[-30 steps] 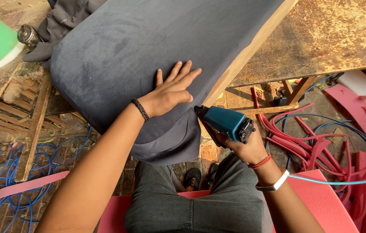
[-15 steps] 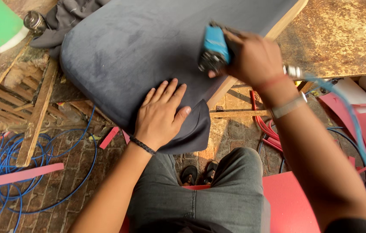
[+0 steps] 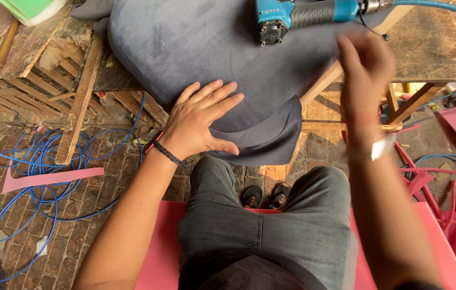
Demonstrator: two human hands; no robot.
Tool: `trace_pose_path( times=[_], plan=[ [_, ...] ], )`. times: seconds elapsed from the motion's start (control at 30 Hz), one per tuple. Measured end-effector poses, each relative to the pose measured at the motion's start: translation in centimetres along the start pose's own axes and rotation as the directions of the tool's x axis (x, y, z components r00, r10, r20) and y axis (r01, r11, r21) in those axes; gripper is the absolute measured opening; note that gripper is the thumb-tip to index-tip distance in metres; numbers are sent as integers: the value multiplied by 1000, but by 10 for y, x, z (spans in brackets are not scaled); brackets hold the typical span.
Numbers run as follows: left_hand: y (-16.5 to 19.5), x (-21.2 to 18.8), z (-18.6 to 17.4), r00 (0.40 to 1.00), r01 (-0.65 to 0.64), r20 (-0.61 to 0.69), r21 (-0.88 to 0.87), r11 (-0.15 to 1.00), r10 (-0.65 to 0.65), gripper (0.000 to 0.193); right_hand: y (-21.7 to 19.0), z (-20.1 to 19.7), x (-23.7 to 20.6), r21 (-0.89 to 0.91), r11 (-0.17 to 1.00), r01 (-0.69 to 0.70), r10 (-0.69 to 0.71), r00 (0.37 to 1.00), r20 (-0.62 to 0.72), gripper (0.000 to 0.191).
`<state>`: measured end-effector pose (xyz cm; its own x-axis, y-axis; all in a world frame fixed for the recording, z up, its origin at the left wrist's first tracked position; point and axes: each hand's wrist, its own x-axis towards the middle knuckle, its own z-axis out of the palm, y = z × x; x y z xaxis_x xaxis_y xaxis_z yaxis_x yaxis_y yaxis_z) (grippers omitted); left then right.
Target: The person stretches gray fabric over a padded chair seat frame, folds the fabric edges under, and secures them with a pneumatic staple gun. They use shears to trim excess fabric from the edges and continue stapling the fabric taut around the seat.
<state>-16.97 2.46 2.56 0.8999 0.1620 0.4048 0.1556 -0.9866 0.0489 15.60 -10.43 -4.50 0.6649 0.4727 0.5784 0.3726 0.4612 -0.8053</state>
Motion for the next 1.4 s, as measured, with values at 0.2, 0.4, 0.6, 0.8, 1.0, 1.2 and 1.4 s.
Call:
trace_pose_path(
  times=[0.2, 0.4, 0.6, 0.8, 1.0, 1.2, 1.4],
  plan=[
    [25, 8, 18, 995, 94, 29, 144, 985, -99, 111, -26, 16, -173, 439, 587, -680, 612, 728, 308, 49],
    [45, 7, 18, 980, 197, 3, 166, 966, -200, 113, -29, 41, -174, 505, 363, -783, 688, 591, 422, 35],
    [59, 15, 13, 969, 227, 54, 209, 951, -243, 117, -22, 46, -180, 593, 482, -645, 650, 717, 252, 32],
    [69, 34, 5, 929, 265, 202, 221, 939, -310, 124, -28, 50, -171, 947, 115, -299, 720, 682, 127, 49],
    [81, 56, 7, 903, 297, 248, 231, 926, -351, 119, -26, 20, -163, 947, -93, -308, 392, 863, 319, 32],
    [86, 63, 18, 886, 327, 238, 283, 901, -397, 120, -3, 10, -145, 613, 200, -764, 673, 562, 480, 49],
    [87, 64, 23, 882, 331, 240, 295, 897, -404, 122, 1, 28, -150, 846, 278, -455, 581, 781, 229, 37]
  ],
)
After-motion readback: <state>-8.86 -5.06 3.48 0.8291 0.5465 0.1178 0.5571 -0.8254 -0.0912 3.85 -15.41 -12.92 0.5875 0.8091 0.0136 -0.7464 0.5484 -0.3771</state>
